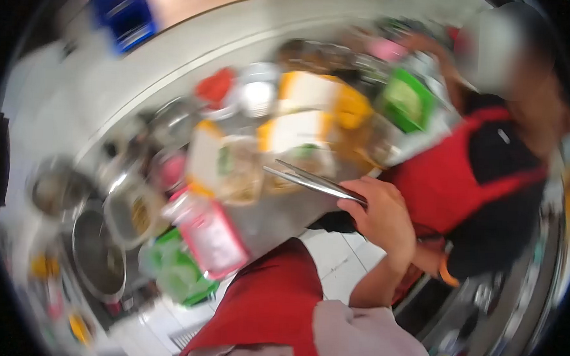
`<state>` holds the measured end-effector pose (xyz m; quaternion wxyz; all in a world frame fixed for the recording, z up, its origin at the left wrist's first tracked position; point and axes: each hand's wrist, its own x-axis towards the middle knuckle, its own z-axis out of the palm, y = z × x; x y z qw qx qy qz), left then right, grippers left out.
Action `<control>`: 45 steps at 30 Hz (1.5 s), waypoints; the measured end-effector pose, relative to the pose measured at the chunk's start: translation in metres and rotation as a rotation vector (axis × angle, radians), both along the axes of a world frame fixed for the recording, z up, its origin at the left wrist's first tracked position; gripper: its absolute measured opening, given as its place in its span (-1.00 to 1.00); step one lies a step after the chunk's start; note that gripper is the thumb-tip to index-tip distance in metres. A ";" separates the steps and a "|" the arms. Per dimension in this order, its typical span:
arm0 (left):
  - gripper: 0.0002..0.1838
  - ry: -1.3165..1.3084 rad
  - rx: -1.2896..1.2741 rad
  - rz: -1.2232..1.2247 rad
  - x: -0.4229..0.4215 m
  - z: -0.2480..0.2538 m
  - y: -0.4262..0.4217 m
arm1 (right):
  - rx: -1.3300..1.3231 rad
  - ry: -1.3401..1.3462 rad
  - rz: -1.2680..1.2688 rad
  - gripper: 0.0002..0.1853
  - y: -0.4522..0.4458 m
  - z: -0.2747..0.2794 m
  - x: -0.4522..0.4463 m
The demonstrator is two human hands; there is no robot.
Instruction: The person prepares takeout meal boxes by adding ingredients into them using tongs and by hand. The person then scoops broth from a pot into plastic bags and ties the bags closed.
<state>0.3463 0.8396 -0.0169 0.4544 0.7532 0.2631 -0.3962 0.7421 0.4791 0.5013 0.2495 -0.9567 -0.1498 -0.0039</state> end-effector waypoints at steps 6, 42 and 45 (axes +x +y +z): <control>-0.54 0.017 -0.015 -0.370 -0.067 -0.089 0.012 | 0.157 -0.228 0.625 -0.70 0.250 -0.012 0.015; -0.63 -0.238 0.030 0.246 -0.118 -0.072 0.045 | -0.463 -0.493 0.918 -0.90 0.466 -0.114 0.024; -0.64 -0.003 0.058 0.459 -0.107 -0.031 0.044 | -0.421 -0.541 0.967 -0.90 0.471 -0.140 0.025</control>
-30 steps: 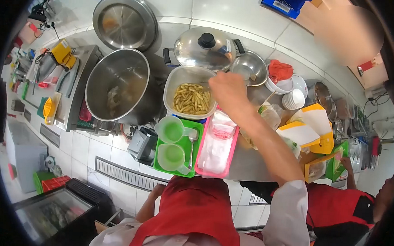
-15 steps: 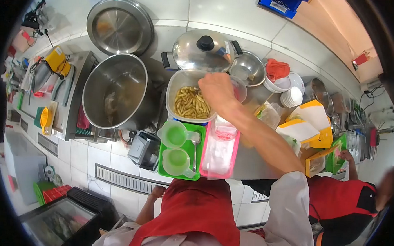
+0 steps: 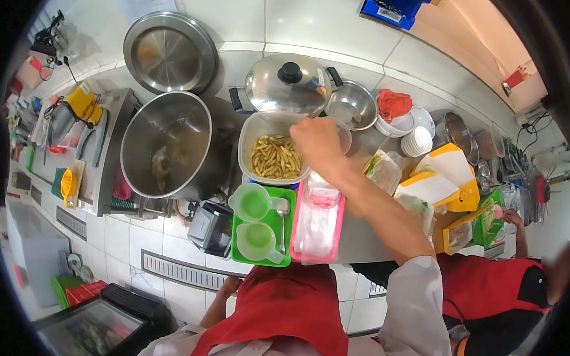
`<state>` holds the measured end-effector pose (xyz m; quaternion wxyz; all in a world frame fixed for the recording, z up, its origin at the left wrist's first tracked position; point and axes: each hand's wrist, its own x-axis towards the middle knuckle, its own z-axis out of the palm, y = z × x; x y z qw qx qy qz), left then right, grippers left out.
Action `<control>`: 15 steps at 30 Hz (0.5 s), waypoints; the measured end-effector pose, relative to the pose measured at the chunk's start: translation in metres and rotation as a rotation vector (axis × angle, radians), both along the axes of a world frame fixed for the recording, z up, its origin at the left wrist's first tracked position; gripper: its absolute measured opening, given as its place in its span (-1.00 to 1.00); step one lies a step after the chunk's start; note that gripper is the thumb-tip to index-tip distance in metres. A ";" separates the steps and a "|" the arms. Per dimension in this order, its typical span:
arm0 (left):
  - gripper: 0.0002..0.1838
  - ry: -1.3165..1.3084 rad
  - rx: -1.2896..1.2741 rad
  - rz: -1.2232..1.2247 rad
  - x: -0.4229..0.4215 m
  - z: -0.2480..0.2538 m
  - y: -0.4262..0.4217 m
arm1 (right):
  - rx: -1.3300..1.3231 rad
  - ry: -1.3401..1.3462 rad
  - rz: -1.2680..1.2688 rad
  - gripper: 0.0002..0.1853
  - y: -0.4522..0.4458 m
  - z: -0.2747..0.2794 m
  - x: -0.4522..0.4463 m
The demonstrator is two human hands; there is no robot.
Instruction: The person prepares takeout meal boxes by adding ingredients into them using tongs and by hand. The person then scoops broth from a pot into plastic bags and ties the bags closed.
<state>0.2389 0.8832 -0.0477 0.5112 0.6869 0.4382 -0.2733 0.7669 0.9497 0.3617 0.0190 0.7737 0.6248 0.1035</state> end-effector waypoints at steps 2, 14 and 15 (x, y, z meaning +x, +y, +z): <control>-0.64 0.005 -0.138 0.005 -0.020 -0.022 -0.005 | -0.024 -0.004 -0.009 -0.90 0.003 -0.006 -0.005; -0.64 -0.128 -0.088 0.102 -0.024 -0.018 -0.011 | -0.042 -0.027 -0.031 -0.90 0.011 -0.023 -0.019; -0.64 -0.095 -0.094 0.146 -0.022 -0.019 -0.011 | -0.050 -0.018 -0.032 -0.90 0.010 -0.019 -0.019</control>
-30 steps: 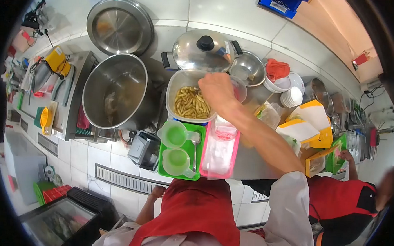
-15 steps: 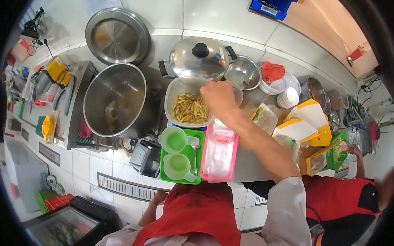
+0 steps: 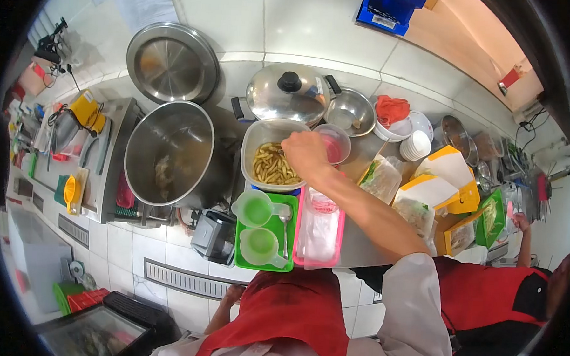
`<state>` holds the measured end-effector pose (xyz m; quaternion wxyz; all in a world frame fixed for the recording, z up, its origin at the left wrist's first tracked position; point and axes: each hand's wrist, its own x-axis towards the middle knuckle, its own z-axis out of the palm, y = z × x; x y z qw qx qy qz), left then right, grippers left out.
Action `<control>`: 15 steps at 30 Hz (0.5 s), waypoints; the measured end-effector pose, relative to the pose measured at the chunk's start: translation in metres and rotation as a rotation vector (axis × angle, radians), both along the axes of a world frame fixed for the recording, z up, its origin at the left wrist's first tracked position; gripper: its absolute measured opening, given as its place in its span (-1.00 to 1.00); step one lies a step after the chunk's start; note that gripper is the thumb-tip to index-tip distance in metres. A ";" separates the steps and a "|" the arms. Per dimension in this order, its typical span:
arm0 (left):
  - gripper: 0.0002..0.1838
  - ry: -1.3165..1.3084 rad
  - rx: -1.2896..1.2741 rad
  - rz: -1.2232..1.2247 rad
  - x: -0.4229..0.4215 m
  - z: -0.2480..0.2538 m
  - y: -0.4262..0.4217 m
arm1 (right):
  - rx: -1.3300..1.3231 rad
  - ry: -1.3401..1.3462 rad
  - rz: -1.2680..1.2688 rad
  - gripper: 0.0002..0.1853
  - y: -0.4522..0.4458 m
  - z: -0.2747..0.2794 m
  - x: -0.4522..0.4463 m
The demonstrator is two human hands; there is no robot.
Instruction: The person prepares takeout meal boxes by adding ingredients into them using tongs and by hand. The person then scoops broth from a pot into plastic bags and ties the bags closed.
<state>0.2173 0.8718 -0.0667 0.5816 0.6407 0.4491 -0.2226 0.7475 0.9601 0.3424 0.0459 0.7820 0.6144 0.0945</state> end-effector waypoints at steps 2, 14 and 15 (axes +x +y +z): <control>-0.64 -0.168 0.026 0.056 0.003 -0.002 0.001 | -0.017 0.016 0.000 -0.90 -0.003 0.010 0.002; -0.69 0.062 -0.039 -0.007 0.011 0.007 0.013 | 0.228 0.296 -0.145 -0.83 -0.074 0.067 0.024; -0.68 0.067 0.001 -0.083 0.017 0.022 0.014 | 0.233 0.330 -0.180 -0.82 -0.082 0.059 0.026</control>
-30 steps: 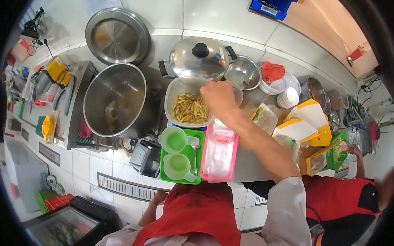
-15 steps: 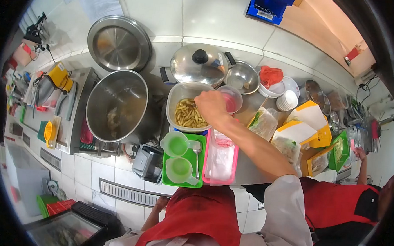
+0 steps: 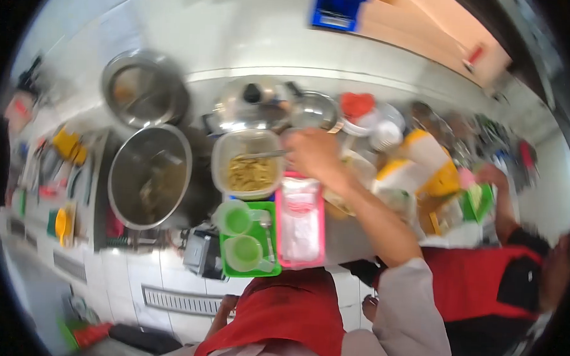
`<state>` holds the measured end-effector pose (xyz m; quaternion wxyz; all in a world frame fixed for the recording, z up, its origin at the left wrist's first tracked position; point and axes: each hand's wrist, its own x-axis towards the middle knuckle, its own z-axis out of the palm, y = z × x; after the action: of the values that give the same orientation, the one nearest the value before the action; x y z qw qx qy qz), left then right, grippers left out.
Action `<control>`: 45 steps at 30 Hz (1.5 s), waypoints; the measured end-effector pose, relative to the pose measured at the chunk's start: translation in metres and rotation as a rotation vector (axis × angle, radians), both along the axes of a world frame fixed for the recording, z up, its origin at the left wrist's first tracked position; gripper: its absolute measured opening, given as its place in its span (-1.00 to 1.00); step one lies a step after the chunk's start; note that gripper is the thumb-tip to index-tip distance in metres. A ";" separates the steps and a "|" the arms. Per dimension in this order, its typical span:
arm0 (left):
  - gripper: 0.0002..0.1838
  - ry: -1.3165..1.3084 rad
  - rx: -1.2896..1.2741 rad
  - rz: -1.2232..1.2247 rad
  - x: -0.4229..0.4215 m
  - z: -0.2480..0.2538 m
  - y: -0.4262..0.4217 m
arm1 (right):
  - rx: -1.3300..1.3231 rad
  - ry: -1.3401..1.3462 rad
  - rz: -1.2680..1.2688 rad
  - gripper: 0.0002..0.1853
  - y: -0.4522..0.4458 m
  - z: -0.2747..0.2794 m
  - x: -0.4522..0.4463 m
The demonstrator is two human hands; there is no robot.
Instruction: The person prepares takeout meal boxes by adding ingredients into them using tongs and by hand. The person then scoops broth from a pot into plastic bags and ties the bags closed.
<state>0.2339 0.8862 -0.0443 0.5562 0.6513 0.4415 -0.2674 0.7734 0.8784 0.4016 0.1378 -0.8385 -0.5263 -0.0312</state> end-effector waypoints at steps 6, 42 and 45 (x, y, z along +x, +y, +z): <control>-0.65 -0.130 0.272 -0.176 0.003 -0.024 -0.006 | -0.001 0.163 -0.123 -0.82 -0.048 0.002 -0.022; -0.75 -1.225 0.651 -0.652 0.667 0.473 -0.179 | 0.436 0.090 -1.034 -0.79 -0.498 0.065 0.211; -0.58 -1.521 0.646 -0.930 0.775 0.463 -0.255 | 0.323 -0.039 -1.079 -0.82 -0.517 0.053 0.224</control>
<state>1.0089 0.6309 0.4189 0.3254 0.8838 -0.2904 0.1691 0.9969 0.3612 0.4550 0.2194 -0.9563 -0.0137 -0.1929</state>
